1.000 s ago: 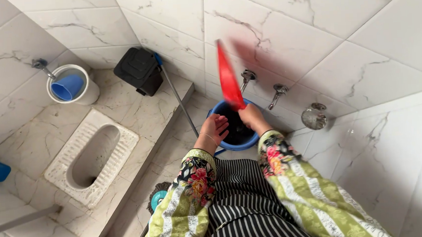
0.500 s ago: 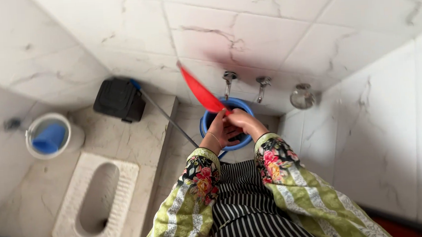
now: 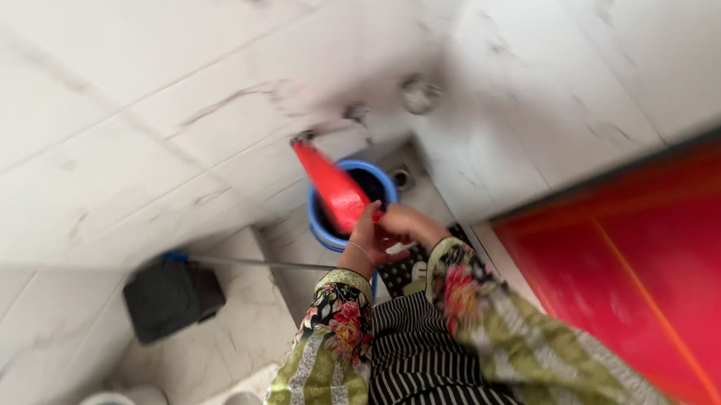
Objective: Mopping a tiled bathroom floor using a bucket of water and a mop.
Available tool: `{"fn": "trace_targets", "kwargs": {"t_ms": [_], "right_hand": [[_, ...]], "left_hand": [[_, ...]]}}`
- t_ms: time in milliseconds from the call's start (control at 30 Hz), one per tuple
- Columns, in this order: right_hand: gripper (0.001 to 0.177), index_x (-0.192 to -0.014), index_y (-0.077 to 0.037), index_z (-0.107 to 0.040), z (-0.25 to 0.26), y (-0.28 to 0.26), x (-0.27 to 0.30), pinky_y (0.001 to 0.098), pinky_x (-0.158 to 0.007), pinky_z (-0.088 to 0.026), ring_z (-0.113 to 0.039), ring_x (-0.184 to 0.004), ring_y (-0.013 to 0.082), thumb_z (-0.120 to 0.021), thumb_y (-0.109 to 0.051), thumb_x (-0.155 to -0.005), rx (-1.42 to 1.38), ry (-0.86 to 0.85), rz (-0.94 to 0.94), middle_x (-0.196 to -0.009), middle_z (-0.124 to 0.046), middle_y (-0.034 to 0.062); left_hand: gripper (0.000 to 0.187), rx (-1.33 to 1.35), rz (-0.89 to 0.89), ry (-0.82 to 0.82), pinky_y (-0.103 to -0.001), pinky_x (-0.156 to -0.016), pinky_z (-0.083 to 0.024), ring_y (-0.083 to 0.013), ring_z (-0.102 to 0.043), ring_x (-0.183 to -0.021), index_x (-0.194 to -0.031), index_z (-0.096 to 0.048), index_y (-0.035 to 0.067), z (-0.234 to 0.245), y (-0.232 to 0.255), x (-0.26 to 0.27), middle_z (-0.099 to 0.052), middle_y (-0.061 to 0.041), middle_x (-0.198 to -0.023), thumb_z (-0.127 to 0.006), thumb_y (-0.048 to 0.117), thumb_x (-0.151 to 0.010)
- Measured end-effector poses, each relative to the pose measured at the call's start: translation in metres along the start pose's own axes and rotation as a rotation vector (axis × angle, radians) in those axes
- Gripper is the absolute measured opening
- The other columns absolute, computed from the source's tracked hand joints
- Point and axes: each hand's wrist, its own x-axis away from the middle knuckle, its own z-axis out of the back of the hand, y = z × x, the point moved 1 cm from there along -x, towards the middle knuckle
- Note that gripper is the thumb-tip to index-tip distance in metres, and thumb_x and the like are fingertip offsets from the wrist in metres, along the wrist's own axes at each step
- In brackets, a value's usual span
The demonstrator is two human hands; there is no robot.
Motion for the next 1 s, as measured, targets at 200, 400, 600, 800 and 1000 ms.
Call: {"fn": "trace_targets", "kwargs": {"t_ms": [200, 400, 600, 800, 1000], "right_hand": [[0.042, -0.128, 0.0, -0.044, 0.001, 0.089, -0.011, 0.0593, -0.091, -0.055, -0.071, -0.105, 0.0469, -0.049, -0.026, -0.095, 0.324, 0.337, 0.008, -0.106, -0.072, 0.0283], [0.068, -0.139, 0.004, -0.054, 0.129, 0.102, 0.134, 0.056, -0.104, -0.047, -0.064, -0.117, 0.0518, -0.058, -0.045, -0.093, -0.183, 0.114, 0.163, -0.111, -0.07, 0.0383], [0.037, -0.1, -0.023, -0.056, 0.228, 0.242, 0.202, 0.025, -0.058, -0.054, -0.069, -0.066, 0.0156, -0.072, -0.056, -0.096, -0.548, 1.786, -0.35, -0.072, -0.065, -0.0073], [0.072, -0.067, -0.015, -0.069, 0.298, 0.286, 0.258, 0.0391, -0.063, -0.054, -0.073, -0.068, 0.0282, -0.071, -0.085, -0.084, -0.242, 1.604, -0.629, -0.062, -0.069, 0.0067], [0.071, -0.074, -0.012, -0.071, 0.322, 0.286, 0.258, 0.0341, -0.06, -0.054, -0.069, -0.064, 0.022, -0.068, -0.083, -0.08, -0.151, 1.519, -0.76, -0.065, -0.068, 0.0068]], "left_hand": [[0.069, -0.122, 0.124, -0.06, -0.071, -0.098, -0.041, -0.0361, -0.055, -0.119, -0.127, -0.06, 0.011, -0.064, -0.041, -0.016, -0.064, -0.011, -0.121, -0.062, 0.065, -0.084], [0.015, 0.177, 0.126, 0.134, -0.064, -0.086, -0.056, -0.0376, -0.066, -0.089, -0.094, -0.056, -0.002, -0.095, -0.068, -0.13, -0.062, -0.015, -0.088, -0.06, 0.011, -0.087], [0.027, 0.052, 0.227, 0.01, -0.06, -0.087, -0.056, -0.0311, -0.075, -0.094, -0.107, -0.048, 0.003, -0.237, -0.094, -0.035, -0.068, -0.006, -0.09, -0.04, 0.028, -0.102], [0.022, -0.039, 0.36, -0.136, -0.06, -0.09, -0.055, -0.0305, -0.076, -0.09, -0.102, -0.051, 0.005, -0.296, -0.137, -0.076, -0.07, -0.004, -0.092, -0.047, 0.027, -0.1], [0.021, -0.137, 0.418, -0.21, -0.056, -0.089, -0.056, -0.0271, -0.076, -0.09, -0.107, -0.053, 0.004, -0.342, -0.155, -0.055, -0.068, -0.006, -0.094, -0.047, 0.022, -0.099]]}}
